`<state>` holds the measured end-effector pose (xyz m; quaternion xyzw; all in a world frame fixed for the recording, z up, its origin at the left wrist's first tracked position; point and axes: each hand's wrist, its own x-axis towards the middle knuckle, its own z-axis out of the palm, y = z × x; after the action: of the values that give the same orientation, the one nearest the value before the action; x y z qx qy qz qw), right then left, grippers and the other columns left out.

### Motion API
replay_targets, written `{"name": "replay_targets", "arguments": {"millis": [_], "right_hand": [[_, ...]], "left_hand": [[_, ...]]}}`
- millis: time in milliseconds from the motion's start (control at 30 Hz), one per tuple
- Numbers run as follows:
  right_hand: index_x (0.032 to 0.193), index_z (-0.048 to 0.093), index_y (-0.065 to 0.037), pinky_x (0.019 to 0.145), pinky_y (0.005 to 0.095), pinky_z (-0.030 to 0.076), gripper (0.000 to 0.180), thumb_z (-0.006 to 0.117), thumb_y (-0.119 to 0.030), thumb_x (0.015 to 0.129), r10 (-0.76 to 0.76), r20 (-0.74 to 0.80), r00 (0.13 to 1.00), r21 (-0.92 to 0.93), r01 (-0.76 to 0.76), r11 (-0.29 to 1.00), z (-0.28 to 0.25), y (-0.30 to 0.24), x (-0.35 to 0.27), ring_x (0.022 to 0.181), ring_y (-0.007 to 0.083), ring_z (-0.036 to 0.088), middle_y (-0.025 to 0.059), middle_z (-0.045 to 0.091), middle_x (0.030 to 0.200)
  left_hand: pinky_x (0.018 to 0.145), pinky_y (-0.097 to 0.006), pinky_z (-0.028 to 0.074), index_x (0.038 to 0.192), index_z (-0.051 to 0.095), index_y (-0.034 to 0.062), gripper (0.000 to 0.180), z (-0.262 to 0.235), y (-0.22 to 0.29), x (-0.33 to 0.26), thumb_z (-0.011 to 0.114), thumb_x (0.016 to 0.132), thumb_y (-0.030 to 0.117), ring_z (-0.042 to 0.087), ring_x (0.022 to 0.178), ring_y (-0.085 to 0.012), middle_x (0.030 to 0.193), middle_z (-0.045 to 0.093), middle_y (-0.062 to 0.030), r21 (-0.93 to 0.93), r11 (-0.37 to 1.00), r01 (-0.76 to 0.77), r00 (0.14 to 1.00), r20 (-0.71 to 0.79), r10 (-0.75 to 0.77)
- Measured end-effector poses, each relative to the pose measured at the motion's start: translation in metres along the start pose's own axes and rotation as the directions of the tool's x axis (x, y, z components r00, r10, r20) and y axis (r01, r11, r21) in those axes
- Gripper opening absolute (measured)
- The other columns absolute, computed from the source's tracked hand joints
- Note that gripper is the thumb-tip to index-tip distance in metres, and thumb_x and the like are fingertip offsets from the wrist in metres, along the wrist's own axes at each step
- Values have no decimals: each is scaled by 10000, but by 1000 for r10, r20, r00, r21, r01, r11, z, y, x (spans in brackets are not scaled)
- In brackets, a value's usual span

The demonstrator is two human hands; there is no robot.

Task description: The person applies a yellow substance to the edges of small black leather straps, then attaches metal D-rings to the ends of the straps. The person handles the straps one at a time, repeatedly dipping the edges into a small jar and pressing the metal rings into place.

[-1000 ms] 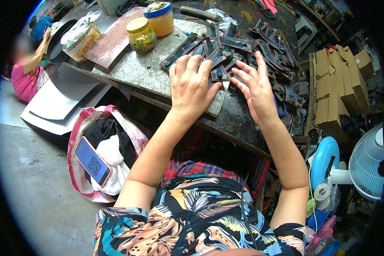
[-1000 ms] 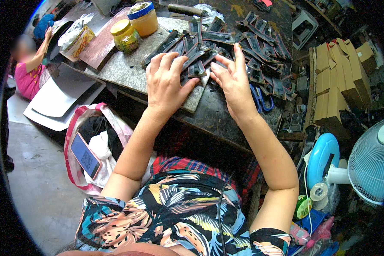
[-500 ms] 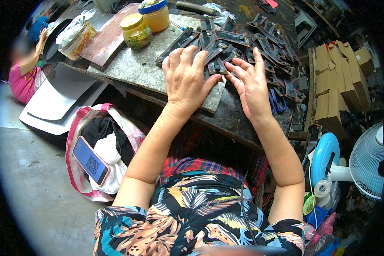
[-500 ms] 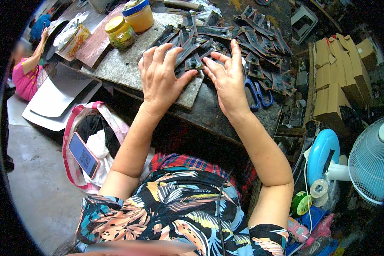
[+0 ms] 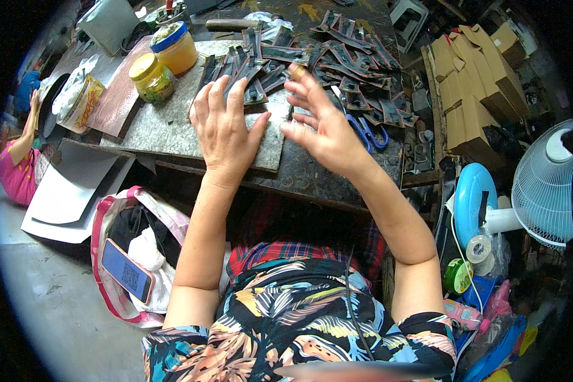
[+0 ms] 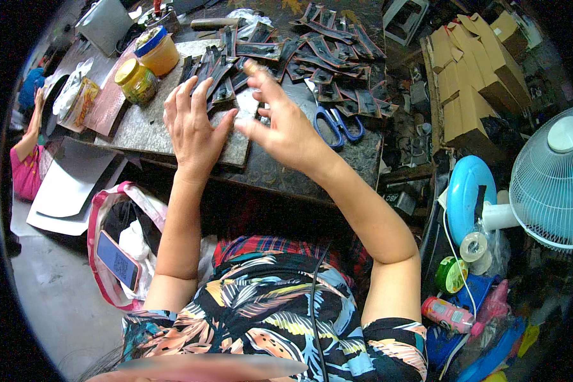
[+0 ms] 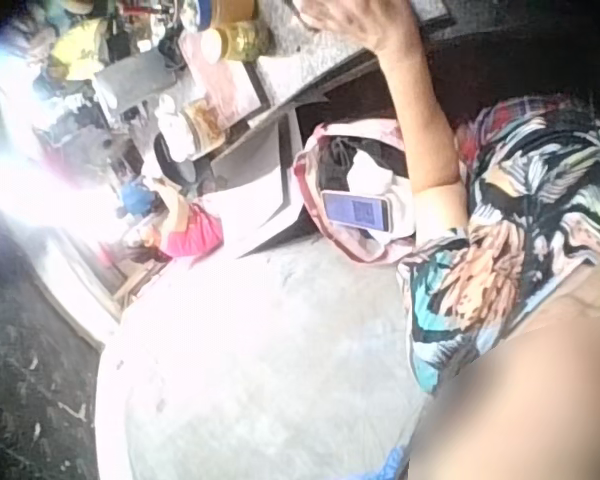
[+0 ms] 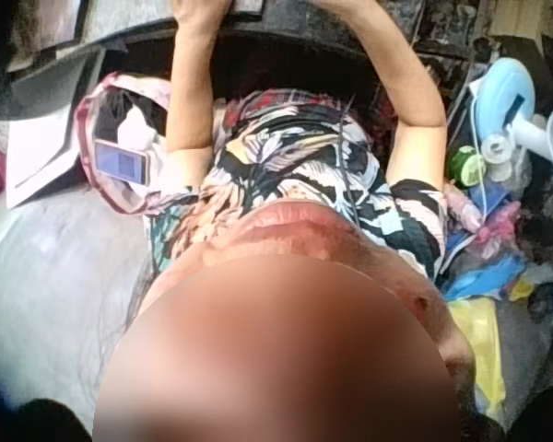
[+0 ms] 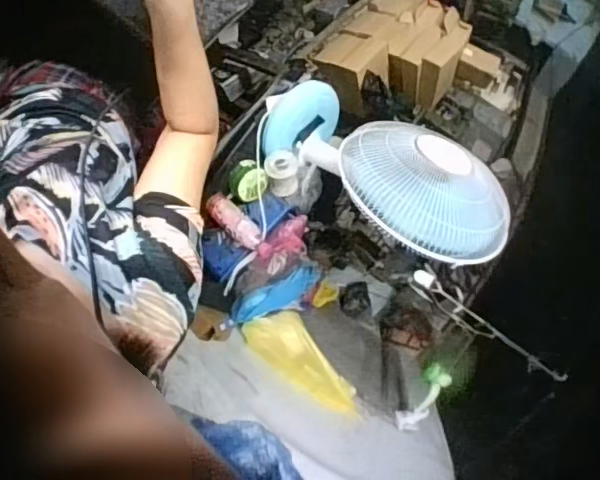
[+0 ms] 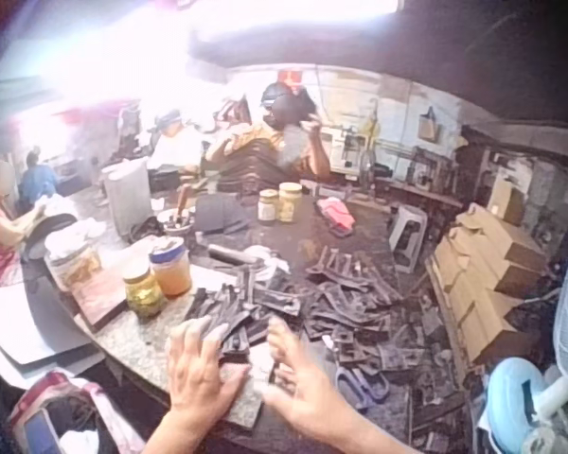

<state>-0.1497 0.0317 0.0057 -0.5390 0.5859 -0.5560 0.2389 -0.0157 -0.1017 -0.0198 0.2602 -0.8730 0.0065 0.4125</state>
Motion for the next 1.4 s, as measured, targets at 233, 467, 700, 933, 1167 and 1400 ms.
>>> {"name": "replay_targets", "arguments": {"millis": [233,467,700,933,1167,1400], "right_hand": [[1321,602,-63,1077,459,410,495,717,-179,853,-280,10,960,-677,213,705,-42,-19,-81,1277,370,516,179,581,1327],[724,581,-2,783,313,491,298,647,-175,957,-140,-383,913,-248,45,968,-55,6,-140,843,210,627,93,629,782],[870,642,13,753,245,464,339,542,-261,1043,22,-505,863,-40,-49,998,-53,12,-140,784,94,551,47,662,867],[1022,589,13,937,328,508,272,441,-208,1079,99,-510,855,103,-54,993,-57,19,-137,993,169,623,100,644,1025],[1118,613,35,962,352,528,269,444,-169,1072,158,-555,817,206,-49,977,-56,17,-139,1013,183,652,117,663,1060],[1039,630,34,925,328,515,280,464,-190,1065,146,-553,820,161,-67,985,-55,15,-139,969,175,657,135,685,1024]], "left_hand": [[1051,-471,366,1133,656,92,453,2,-2,-3,813,750,276,476,1238,-352,1254,585,-131,-73,994,-79,995,-62,74],[960,-432,429,779,671,70,133,-11,18,-5,784,781,138,560,1104,-326,1070,665,-83,-223,959,-174,971,-203,129],[914,-429,480,971,669,72,234,0,96,-19,773,765,113,565,1071,-334,1044,644,-101,-622,734,-272,936,6,352],[894,-416,477,1011,669,67,253,22,104,-8,757,774,86,572,1027,-329,1019,648,-115,-707,685,-177,961,26,275],[875,-405,482,1011,667,49,241,29,104,-10,746,785,75,586,991,-326,996,661,-117,-696,702,-147,969,42,244],[857,-400,488,927,691,71,149,27,105,-16,752,793,97,586,982,-306,968,662,-82,-685,701,-200,953,31,302]]}}
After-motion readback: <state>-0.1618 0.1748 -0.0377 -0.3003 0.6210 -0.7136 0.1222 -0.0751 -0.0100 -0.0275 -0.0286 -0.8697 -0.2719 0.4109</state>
